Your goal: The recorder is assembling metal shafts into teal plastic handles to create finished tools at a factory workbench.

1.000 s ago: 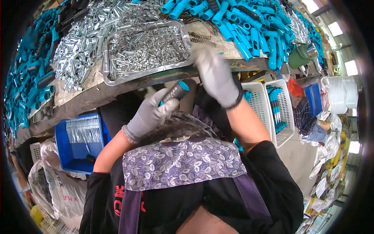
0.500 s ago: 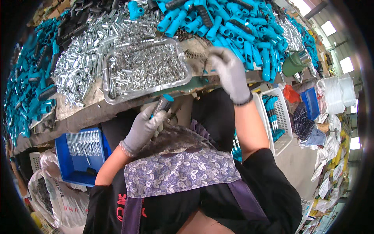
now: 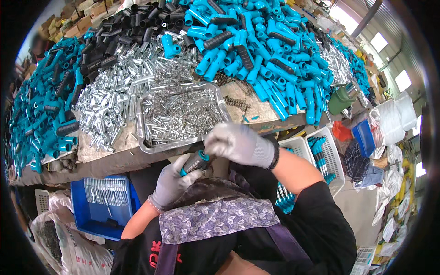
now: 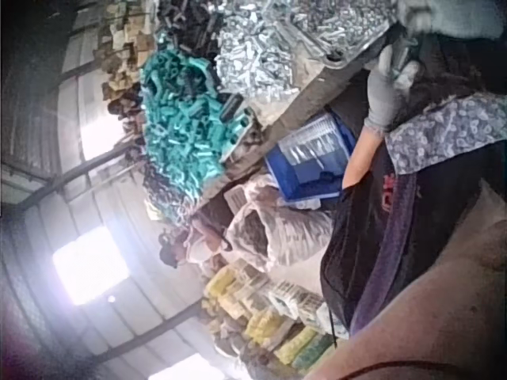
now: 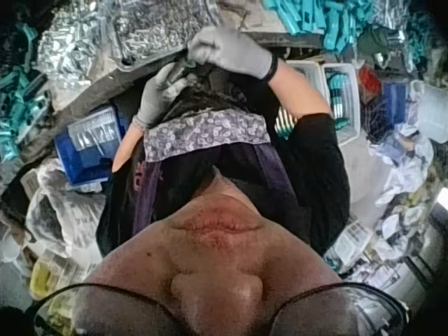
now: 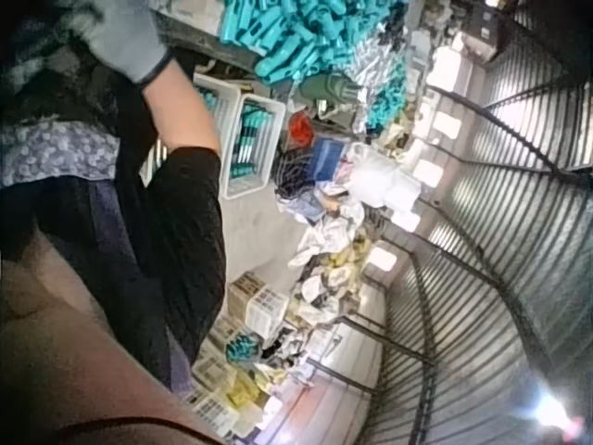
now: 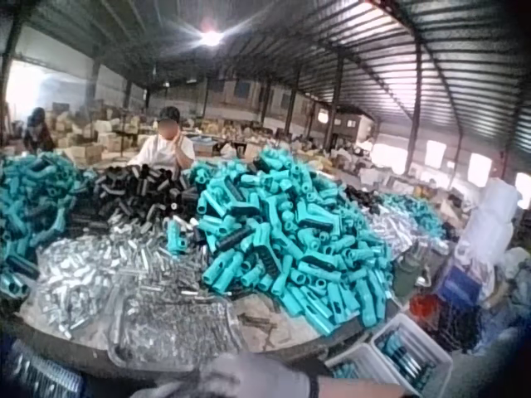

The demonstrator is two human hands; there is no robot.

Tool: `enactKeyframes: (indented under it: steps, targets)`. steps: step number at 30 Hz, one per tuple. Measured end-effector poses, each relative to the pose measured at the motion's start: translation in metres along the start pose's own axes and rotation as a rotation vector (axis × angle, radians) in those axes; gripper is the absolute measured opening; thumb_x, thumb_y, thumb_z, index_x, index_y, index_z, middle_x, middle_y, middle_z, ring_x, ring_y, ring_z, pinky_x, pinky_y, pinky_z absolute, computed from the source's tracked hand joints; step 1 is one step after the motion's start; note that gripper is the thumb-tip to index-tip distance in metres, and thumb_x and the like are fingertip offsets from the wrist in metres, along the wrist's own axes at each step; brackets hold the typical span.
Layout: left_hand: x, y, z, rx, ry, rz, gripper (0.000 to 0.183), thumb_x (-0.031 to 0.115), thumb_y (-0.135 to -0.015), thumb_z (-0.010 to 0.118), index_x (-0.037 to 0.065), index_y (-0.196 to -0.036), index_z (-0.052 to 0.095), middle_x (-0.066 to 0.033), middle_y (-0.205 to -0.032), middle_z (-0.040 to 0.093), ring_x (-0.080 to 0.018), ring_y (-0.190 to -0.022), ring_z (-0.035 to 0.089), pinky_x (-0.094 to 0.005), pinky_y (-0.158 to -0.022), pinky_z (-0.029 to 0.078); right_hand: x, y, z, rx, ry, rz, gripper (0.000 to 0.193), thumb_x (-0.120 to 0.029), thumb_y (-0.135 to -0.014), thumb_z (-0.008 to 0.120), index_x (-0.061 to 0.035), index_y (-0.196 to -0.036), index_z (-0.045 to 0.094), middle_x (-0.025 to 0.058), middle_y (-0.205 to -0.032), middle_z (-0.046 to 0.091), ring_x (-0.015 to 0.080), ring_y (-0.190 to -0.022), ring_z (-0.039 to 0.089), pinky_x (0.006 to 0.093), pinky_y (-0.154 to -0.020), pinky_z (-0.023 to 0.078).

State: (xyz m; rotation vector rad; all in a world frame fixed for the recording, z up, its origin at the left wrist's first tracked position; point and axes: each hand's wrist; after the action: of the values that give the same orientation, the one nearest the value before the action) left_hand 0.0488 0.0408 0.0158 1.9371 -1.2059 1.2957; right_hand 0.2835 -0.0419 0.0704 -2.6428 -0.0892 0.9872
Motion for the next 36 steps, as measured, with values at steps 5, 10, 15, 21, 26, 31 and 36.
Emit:
enactKeyframes:
  steps: [5,10,15,21,26,31,36]
  targets:
    - [-0.006,0.009,-0.006,0.124,0.421,-0.151,0.031,0.028,-0.097,0.063,0.006,-0.118,0.059,0.0026,-0.077,0.057,-0.0057,-0.061,0.050,-0.0217,-0.054,0.042,0.089,-0.114,-0.069,0.730,0.715,0.149,0.079,-0.034,-0.080,0.080,-0.0085,-0.144,0.044,0.0245,-0.124,0.058,0.0384,-0.118,0.055,0.0491,-0.096,0.048]
    - [-0.022,0.016,-0.012,0.155,0.438,-0.141,0.041,0.021,-0.097,0.064,0.004,-0.133,0.054,0.0050,-0.076,0.054,-0.0030,-0.063,0.048,-0.0199,-0.055,0.041,0.143,-0.131,-0.088,0.774,0.645,-0.058,0.058,-0.020,-0.083,0.070,-0.0017,-0.135,0.052,0.0223,-0.108,0.066,0.0367,-0.097,0.065,0.0450,-0.087,0.053]
    - [-0.029,0.045,-0.033,0.201,0.316,-0.257,0.047,0.026,-0.093,0.071,0.001,-0.131,0.058,0.0009,-0.098,0.063,-0.0058,-0.087,0.054,-0.0248,-0.078,0.048,-0.025,-0.041,-0.031,0.046,-0.570,0.386,0.033,-0.012,-0.089,0.061,-0.0022,-0.121,0.059,0.0067,-0.090,0.064,0.0113,-0.079,0.064,0.0254,-0.064,0.051]
    - [-0.034,0.061,-0.026,0.137,0.147,-0.133,0.047,0.027,-0.089,0.075,0.002,-0.126,0.060,-0.0099,-0.094,0.069,-0.0130,-0.087,0.065,-0.0305,-0.079,0.051,-0.030,-0.006,-0.022,-0.312,-0.444,0.482,0.052,-0.036,-0.084,0.073,0.0001,-0.119,0.060,0.0076,-0.087,0.067,0.0119,-0.071,0.065,0.0248,-0.060,0.054]
    - [-0.017,0.066,-0.030,-0.096,0.037,-0.198,0.046,0.030,-0.092,0.072,0.000,-0.125,0.059,-0.0043,-0.097,0.069,-0.0111,-0.090,0.061,-0.0294,-0.080,0.051,-0.035,0.005,-0.018,-0.534,-0.273,0.217,0.050,-0.035,-0.076,0.080,-0.0059,-0.114,0.067,0.0057,-0.096,0.068,0.0152,-0.089,0.066,0.0336,-0.076,0.052]
    - [-0.029,0.075,-0.036,-0.269,0.341,-0.271,0.058,0.049,-0.090,0.072,0.005,-0.125,0.061,-0.0014,-0.079,0.063,-0.0034,-0.068,0.056,-0.0208,-0.057,0.044,-0.054,0.013,-0.003,-0.393,0.472,-0.654,0.052,-0.034,-0.072,0.079,-0.0160,-0.119,0.069,-0.0013,-0.095,0.070,0.0158,-0.086,0.063,0.0299,-0.069,0.049]
    - [-0.019,0.075,-0.041,-0.596,0.642,-0.550,0.061,0.055,-0.091,0.069,0.005,-0.125,0.059,0.0010,-0.067,0.058,-0.0030,-0.046,0.049,-0.0187,-0.039,0.034,-0.056,0.021,-0.003,-0.409,0.699,-0.928,0.043,-0.037,-0.076,0.076,-0.0179,-0.114,0.069,-0.0066,-0.092,0.069,0.0117,-0.076,0.058,0.0299,-0.063,0.046]
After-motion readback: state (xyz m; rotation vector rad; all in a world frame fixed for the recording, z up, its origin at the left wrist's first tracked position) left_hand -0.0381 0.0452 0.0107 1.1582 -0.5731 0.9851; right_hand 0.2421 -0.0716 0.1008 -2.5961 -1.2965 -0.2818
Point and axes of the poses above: each hand's wrist, its own y-axis away from the middle knuckle, its own z-axis out of the palm, x = y × z
